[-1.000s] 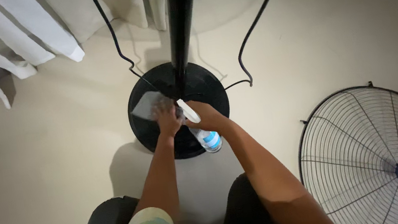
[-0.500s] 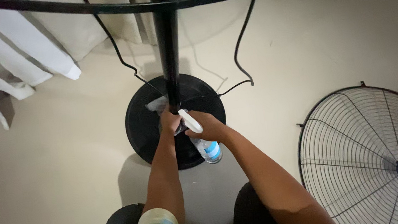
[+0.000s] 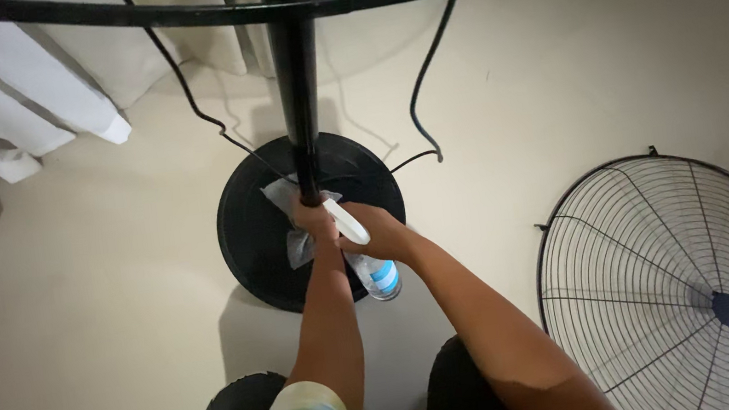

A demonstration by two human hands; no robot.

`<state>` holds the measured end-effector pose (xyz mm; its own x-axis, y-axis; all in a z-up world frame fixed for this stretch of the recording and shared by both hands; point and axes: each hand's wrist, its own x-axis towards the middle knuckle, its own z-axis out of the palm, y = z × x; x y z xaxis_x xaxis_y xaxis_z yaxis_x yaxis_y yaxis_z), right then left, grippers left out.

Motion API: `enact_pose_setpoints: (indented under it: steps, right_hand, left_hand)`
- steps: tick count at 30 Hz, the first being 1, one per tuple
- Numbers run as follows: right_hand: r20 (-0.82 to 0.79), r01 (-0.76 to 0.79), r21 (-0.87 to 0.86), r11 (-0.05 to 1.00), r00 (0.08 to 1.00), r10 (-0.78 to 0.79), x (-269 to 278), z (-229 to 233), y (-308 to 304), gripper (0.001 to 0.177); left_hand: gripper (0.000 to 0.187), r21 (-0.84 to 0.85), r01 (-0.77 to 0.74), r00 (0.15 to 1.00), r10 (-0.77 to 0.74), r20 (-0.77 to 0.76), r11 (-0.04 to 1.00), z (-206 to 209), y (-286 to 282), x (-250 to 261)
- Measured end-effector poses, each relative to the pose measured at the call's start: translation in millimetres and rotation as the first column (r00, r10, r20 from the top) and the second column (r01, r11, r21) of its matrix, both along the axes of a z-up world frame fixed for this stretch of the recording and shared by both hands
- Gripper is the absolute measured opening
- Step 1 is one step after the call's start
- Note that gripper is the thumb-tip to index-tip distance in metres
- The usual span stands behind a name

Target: The person cleans a standing electric fan by spraying a cleaning solution and wiping the blades, motor housing, and base with a cloth. The person systematically wipes each blade and the fan's metal cage, then cleans the stand and base.

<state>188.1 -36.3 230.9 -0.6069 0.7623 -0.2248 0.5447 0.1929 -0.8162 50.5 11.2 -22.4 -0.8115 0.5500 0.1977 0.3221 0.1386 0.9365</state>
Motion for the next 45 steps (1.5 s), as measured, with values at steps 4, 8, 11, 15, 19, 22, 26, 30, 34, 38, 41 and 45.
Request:
enact_pose_setpoints:
  steps: [4, 8, 11, 15, 19, 22, 26, 30, 34, 38, 41, 45]
  right_hand:
    - [-0.090, -0.039, 0.173, 0.984, 0.994, 0.055, 1.2, -14.7, 6.2, 0.048]
    - [-0.259, -0.006, 0.231, 0.973, 0.963, 0.068, -2.3, -29.2, 7.6, 0.057]
    - [-0.303, -0.003, 0.353, 0.936, 0.946, 0.117, -11.7, -36.2, 10.2, 0.052]
    - [-0.342, 0.019, 0.419, 0.908, 0.930, 0.138, -22.0, -46.4, 13.4, 0.054]
    - [-0.235, -0.030, 0.290, 0.957, 0.967, 0.101, -19.3, -55.9, 13.5, 0.057]
    - [-0.189, -0.017, 0.281, 0.959, 0.979, 0.073, -19.4, -60.3, 15.2, 0.057]
    - [-0.188, 0.080, 0.313, 0.947, 0.982, -0.021, -31.1, -66.9, 14.1, 0.058]
    - [-0.117, 0.078, 0.378, 0.922, 0.992, -0.036, -41.0, -77.4, 20.2, 0.059]
    - [-0.151, -0.011, 0.501, 0.866, 0.983, 0.100, -48.3, -85.2, 30.0, 0.058]
    - [-0.329, 0.073, 0.485, 0.871, 0.939, 0.104, -59.4, -83.5, 33.8, 0.057]
    - [-0.322, 0.068, 0.414, 0.908, 0.944, 0.076, -64.0, -73.7, 35.7, 0.052]
    - [-0.256, 0.121, 0.447, 0.886, 0.967, -0.003, -72.5, -53.3, 42.3, 0.053]
  left_hand:
    - [0.033, -0.081, -0.085, 0.994, 0.090, 0.061, 0.993, 2.6, 2.9, 4.6]
    - [0.037, -0.131, 0.014, 0.999, -0.007, 0.047, 0.991, 10.6, -5.6, -6.5]
    - [0.041, -0.194, 0.148, 0.989, -0.149, 0.011, 0.970, 20.2, -9.7, -19.9]
    - [0.046, -0.274, 0.347, 0.926, -0.373, -0.051, 0.897, 29.1, -17.6, -38.0]
    - [0.059, -0.342, 0.407, 0.856, -0.484, -0.182, 0.847, 30.5, -36.7, -46.4]
    - [0.056, -0.406, 0.331, 0.714, -0.507, -0.483, 0.852, 30.0, -59.5, -42.4]
    - [0.045, -0.479, 0.384, 0.804, -0.541, -0.247, 0.790, 31.0, -78.3, -41.8]
    - [0.030, -0.519, 0.499, 0.852, -0.503, 0.146, 0.694, 34.6, -65.6, -49.3]
    - [0.046, -0.175, 0.484, 0.866, -0.498, -0.043, 0.857, 41.6, -47.8, -62.2]
    - [0.042, -0.032, 0.577, 0.817, -0.575, 0.047, 0.816, 48.6, -25.0, -64.6]
    - [0.033, 0.004, 0.513, 0.594, -0.358, 0.720, 0.858, 56.1, -9.6, -68.5]
    - [0.029, 0.212, 0.611, 0.445, -0.552, 0.706, 0.763, 71.7, 2.8, -79.7]
